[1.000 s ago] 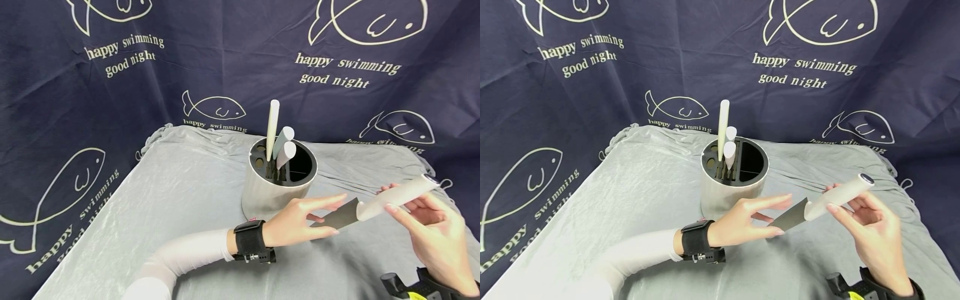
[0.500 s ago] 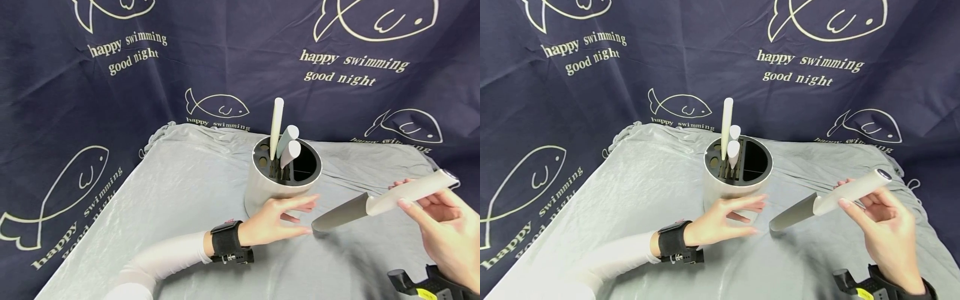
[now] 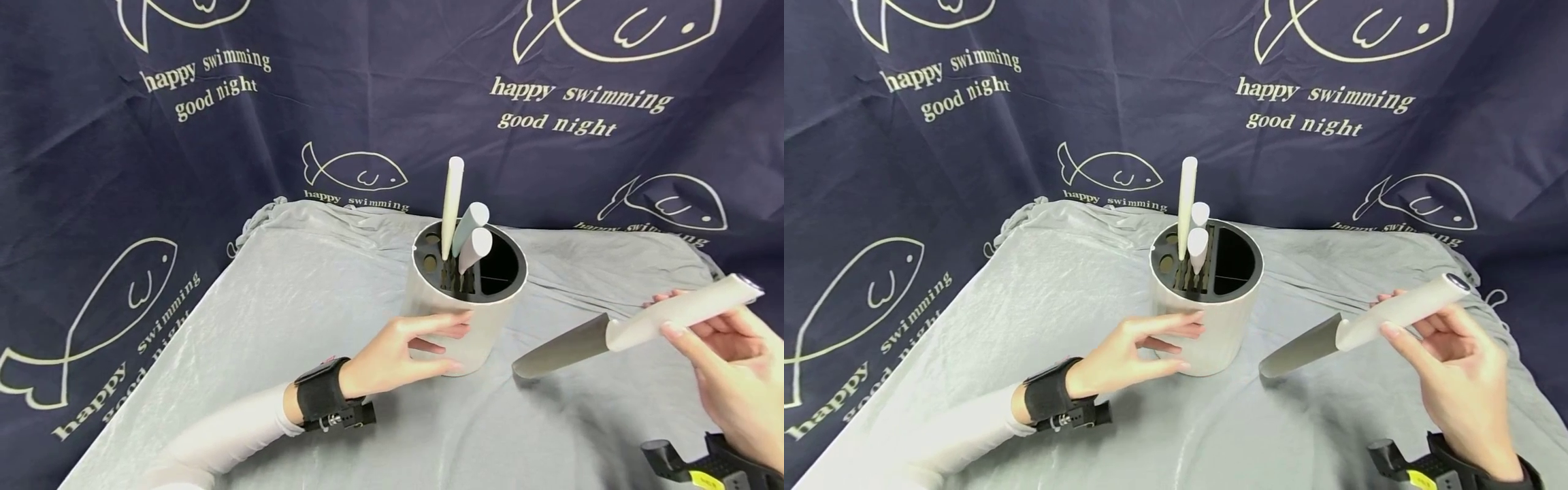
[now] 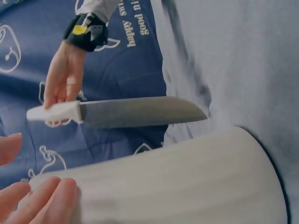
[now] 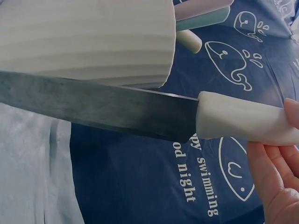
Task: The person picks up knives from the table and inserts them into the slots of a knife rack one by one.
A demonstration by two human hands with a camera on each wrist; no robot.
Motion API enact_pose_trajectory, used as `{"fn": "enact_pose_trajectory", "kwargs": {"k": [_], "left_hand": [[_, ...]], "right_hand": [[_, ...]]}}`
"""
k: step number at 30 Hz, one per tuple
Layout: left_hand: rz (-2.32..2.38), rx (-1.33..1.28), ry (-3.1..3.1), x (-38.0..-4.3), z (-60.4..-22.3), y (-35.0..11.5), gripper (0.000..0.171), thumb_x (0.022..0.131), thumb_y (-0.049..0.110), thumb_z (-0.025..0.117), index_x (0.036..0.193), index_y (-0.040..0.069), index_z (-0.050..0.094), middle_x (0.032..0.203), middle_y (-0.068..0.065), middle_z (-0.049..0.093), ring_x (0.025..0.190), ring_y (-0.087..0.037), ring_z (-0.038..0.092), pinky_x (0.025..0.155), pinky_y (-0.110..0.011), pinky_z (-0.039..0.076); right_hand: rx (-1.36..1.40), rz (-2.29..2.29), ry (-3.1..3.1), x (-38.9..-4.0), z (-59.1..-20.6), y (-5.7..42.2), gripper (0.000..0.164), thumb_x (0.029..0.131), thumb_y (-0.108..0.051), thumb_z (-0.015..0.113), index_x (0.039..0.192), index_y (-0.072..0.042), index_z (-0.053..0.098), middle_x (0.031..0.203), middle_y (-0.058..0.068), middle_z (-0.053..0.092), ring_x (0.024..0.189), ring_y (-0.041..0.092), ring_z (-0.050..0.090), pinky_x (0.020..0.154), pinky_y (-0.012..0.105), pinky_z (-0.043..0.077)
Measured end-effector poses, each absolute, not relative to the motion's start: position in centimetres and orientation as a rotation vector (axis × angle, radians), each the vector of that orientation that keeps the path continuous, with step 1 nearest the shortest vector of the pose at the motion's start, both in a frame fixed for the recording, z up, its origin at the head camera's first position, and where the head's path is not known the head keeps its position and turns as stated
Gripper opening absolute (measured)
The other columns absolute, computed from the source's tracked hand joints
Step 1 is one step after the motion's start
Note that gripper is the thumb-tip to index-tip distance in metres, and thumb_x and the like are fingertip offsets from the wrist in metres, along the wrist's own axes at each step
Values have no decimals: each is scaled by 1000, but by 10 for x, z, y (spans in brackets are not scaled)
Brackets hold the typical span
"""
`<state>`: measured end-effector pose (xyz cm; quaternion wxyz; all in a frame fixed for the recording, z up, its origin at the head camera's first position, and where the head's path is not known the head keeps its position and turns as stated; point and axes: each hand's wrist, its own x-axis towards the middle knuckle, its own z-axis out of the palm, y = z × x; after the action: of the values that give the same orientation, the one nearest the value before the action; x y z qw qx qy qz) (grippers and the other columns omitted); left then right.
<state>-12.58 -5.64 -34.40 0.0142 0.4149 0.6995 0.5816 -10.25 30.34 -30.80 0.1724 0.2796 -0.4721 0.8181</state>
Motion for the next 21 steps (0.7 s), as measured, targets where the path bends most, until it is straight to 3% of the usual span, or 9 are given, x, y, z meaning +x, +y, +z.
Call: {"fn": "enact_pose_trajectory", "kwargs": {"k": [10, 14, 21], "left_hand": [[1929, 1176, 2161, -128, -341, -75, 53, 84, -2, 73, 134, 0, 56, 129, -15, 62, 113, -24, 63, 85, -36, 58], [1957, 1159, 2186, -131, -339, -82, 52, 84, -2, 72, 133, 0, 57, 130, -14, 61, 114, -23, 63, 85, -38, 58], [1997, 1074, 2263, -136, -338, -96, 53, 84, -2, 73, 134, 2, 57, 121, -15, 67, 114, -23, 63, 87, -38, 57]], "right_hand": [[763, 2389, -1107, -114, -301, 313, 39, 83, 36, 35, 120, 28, 45, 109, 36, 62, 99, 41, 66, 88, 40, 55], [763, 2427, -1063, -118, -299, 320, 36, 85, 33, 35, 119, 25, 46, 109, 35, 63, 97, 41, 67, 84, 39, 57], [725, 2427, -1133, -124, -300, 343, 37, 92, 24, 31, 123, 16, 50, 114, 26, 64, 103, 32, 67, 91, 32, 56]]}}
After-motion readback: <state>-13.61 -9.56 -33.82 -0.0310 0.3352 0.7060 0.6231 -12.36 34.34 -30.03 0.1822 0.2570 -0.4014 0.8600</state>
